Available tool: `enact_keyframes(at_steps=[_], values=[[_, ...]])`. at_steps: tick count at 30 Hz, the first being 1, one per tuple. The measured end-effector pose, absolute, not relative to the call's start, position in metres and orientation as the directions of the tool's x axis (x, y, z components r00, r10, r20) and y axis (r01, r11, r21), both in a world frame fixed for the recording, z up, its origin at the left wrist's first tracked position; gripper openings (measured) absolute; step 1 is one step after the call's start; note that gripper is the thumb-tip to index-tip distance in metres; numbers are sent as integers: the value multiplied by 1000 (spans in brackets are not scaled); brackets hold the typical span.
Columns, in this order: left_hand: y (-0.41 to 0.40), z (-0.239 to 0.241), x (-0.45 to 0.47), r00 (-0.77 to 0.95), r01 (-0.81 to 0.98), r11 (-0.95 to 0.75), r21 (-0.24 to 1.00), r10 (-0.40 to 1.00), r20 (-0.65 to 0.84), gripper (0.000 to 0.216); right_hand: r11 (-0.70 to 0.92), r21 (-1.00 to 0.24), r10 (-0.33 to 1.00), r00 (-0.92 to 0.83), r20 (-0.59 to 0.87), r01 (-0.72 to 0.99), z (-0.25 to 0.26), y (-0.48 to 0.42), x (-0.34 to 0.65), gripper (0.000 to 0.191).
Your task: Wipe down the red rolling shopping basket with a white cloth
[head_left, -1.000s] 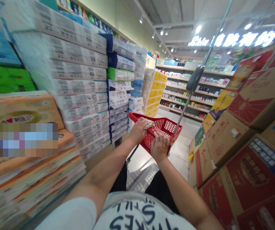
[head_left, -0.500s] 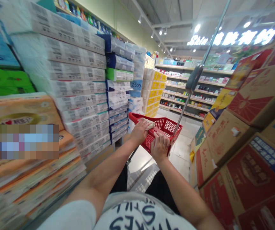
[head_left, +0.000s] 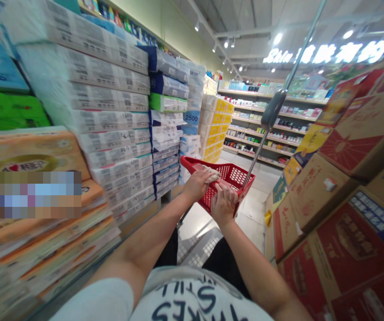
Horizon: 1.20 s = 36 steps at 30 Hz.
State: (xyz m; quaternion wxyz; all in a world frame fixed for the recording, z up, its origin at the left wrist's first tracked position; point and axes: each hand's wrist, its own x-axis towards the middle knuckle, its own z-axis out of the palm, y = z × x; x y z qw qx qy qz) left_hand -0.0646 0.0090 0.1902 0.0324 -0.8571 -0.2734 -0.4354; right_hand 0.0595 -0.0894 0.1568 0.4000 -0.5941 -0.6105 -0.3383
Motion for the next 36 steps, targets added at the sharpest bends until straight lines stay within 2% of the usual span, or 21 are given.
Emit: enact_keyframes(at_steps=[4,10,15,21,27,32,36], values=[[9,190,-65,398,549,-805,227,490,775,42,67,-59,452,23,892,996,156,-88,60,35],[4,189,-63,480,489,-853,184,439,759,42,62,-56,454,22,891,997,155,-88,61,36],[9,189,-66,382,573,-786,232,507,772,42,60,-39,445,8,896,997,154,-89,60,38],[2,189,-62,490,515,-838,179,459,741,43,76,-57,457,16,889,995,153,-88,60,41],[4,188,-65,432,555,-803,216,500,751,46,62,-34,460,2,888,997,154,-90,60,40],[-2,190,-60,537,464,-874,147,408,738,41,83,-32,454,-10,891,996,154,-89,61,40],[-1,191,-60,486,465,-862,200,437,757,45,97,-12,460,-34,887,995,156,-89,63,40]])
